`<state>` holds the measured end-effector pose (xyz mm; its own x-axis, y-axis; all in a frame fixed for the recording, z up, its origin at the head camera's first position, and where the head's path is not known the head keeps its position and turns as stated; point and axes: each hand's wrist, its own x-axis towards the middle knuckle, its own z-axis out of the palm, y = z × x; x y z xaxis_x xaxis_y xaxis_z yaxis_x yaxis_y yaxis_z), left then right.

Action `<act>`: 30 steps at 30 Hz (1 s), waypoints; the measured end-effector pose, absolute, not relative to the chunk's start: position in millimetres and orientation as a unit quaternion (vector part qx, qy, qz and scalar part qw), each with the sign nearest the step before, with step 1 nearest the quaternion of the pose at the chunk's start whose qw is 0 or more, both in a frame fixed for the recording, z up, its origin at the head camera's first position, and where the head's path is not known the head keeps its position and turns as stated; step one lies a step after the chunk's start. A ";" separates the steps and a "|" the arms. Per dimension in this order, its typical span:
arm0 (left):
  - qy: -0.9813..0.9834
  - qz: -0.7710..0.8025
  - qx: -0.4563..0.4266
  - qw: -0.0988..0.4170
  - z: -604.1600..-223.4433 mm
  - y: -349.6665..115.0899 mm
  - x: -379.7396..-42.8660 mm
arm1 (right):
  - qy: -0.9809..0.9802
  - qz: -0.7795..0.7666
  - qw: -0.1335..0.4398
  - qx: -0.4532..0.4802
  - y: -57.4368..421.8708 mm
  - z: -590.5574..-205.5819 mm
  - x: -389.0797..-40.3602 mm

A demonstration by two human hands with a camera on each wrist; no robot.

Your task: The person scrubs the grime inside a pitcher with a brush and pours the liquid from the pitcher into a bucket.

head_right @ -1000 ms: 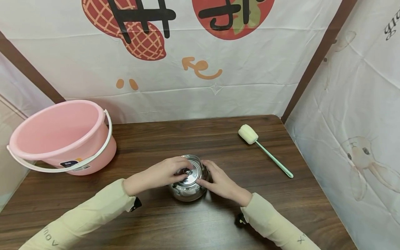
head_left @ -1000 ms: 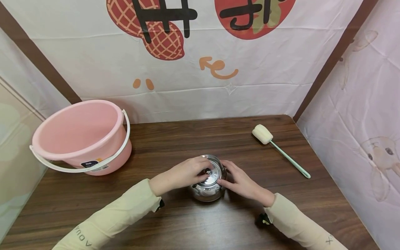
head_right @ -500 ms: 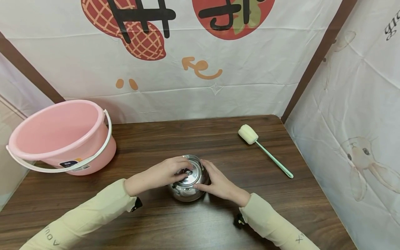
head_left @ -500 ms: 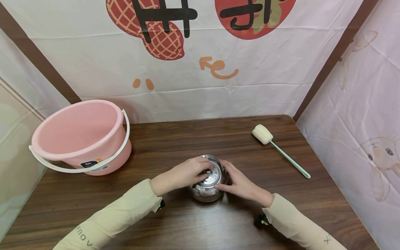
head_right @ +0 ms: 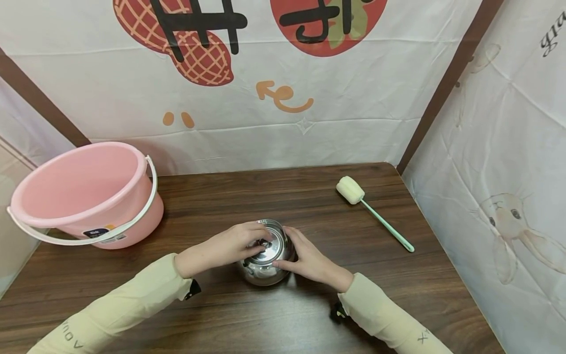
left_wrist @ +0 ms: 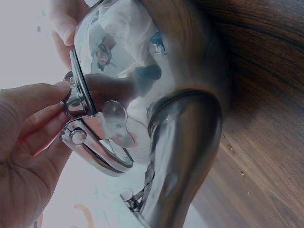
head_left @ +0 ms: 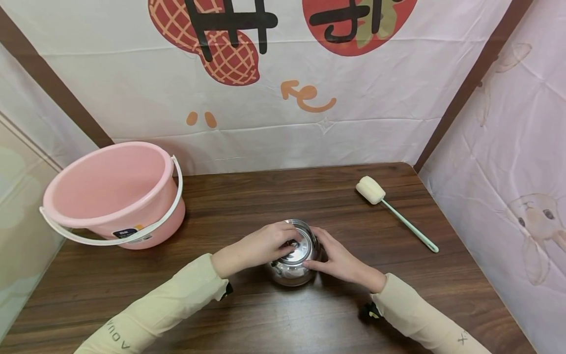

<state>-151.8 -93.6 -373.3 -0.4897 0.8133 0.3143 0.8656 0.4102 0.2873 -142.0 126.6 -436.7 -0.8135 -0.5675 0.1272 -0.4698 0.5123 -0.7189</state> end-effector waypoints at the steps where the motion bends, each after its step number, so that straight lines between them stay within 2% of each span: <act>1: -0.838 -0.209 -0.501 0.063 -372.7 -93.6 -151.8 | 0.867 -0.393 0.062 -0.299 126.7 -436.8 -142.0; 30: -0.843 -0.226 -0.475 0.113 -336.4 -103.3 -163.6 | 0.866 -0.392 0.056 -0.304 128.0 -438.5 -143.1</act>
